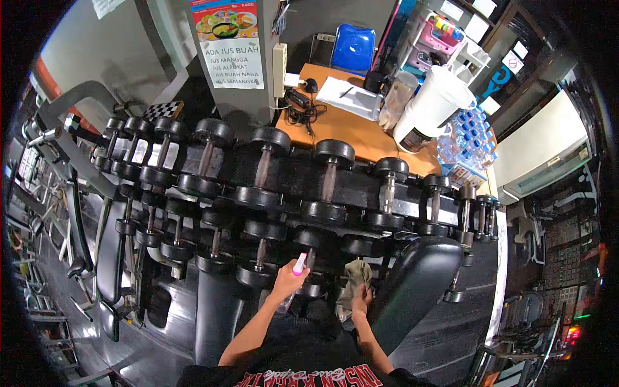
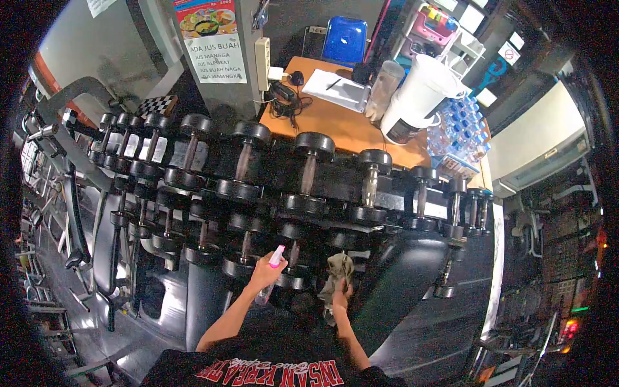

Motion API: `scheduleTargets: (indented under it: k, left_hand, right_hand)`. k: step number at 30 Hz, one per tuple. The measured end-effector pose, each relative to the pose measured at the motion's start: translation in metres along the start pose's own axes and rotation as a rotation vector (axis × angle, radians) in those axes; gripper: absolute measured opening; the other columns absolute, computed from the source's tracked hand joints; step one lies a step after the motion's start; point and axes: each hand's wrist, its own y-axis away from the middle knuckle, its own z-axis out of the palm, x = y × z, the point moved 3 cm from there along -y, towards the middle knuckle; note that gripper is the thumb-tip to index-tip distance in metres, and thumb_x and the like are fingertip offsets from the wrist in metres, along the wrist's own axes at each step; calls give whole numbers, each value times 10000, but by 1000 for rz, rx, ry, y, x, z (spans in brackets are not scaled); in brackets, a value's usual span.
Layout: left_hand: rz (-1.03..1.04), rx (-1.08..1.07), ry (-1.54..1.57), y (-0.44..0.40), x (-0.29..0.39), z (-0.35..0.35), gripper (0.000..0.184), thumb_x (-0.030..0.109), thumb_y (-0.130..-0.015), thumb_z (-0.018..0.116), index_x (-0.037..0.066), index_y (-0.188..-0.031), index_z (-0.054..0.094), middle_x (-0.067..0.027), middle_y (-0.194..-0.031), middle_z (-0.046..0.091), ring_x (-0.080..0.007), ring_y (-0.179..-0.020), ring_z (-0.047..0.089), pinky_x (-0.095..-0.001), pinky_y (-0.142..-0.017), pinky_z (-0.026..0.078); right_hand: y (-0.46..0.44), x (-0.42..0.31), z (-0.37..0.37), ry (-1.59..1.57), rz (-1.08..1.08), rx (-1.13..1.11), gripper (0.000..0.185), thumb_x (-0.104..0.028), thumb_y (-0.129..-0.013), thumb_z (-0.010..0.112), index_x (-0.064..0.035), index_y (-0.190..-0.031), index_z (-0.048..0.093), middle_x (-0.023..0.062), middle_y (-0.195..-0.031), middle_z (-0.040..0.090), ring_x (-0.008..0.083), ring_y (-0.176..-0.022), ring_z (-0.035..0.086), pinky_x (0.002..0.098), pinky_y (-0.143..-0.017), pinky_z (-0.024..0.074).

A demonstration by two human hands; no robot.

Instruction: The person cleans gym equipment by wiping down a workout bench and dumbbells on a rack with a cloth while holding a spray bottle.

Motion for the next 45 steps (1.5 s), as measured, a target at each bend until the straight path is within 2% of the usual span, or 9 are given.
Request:
scheduleTargets:
  k: [4,7,12,15,22,31,33,43,45]
  left_hand:
    - [33,-3,-44,-7,-1,4,189,198,-824,664,42,-882,575,-74,-618,607,-156,-493,602,-307,-484,475]
    - [-56,-65,37,-16,-9,9,190,195,-830,659,39,-898,574,-68,-620,602,-146,-488,591,-306,-485,474]
    - [13,-92,76,-20,-31,7,176,171,-845,649,31,-920,572,-56,-639,592,-124,-485,570,-289,-460,458]
    - [-41,-180,156,-17,-62,3,194,147,-837,662,28,-961,572,-44,-712,613,-89,-551,574,-268,-496,471]
    - [-13,-235,51,-5,-98,-20,202,149,-832,659,13,-955,575,-96,-773,613,-149,-702,611,-304,-665,493]
    - [-66,-248,159,1,-123,-11,211,133,-832,661,25,-985,566,-61,-711,596,-104,-535,556,-277,-512,464]
    - [-93,-256,252,3,-120,-8,208,117,-835,663,18,-993,570,-37,-723,605,-86,-542,555,-249,-509,467]
    - [14,-259,174,1,-110,-19,182,112,-841,661,16,-964,569,-38,-718,597,-80,-553,560,-254,-514,472]
    - [-35,-284,169,2,-110,-23,172,93,-842,657,16,-958,556,-40,-717,588,-85,-553,566,-251,-514,480]
  right_hand:
    - [34,-110,30,256,214,41,588,-449,-928,513,-40,-1343,440,156,-1387,406,277,-1261,396,361,-1014,325]
    - [-14,-43,58,201,60,171,395,-280,-974,460,-22,-1273,475,158,-1244,491,322,-1137,460,398,-1023,326]
    - [-36,-82,151,258,-907,-92,196,-65,-841,564,-24,-1029,599,153,-938,627,336,-893,576,431,-760,437]
    - [-23,-114,223,798,-1345,-460,276,-86,-778,600,-96,-1052,630,84,-1153,602,287,-1103,531,455,-975,393]
    - [-15,-68,338,1993,-1043,-1007,311,-184,-831,512,-145,-1086,685,43,-1177,625,248,-1206,488,468,-1048,293]
    - [-35,-75,301,1752,-1188,-1022,309,-176,-812,528,-125,-1077,678,82,-1217,593,264,-1208,476,459,-1096,235]
    - [-33,-79,269,1099,-1625,-729,395,-149,-782,591,-159,-1176,604,61,-1153,615,251,-1188,488,442,-1074,286]
    - [-81,-27,181,494,-615,-135,338,-127,-894,513,-37,-1218,547,206,-1188,567,418,-1064,522,391,-942,413]
    - [-88,-22,178,218,-81,-90,338,-210,-966,446,10,-1211,526,248,-1169,560,428,-1039,526,385,-884,422]
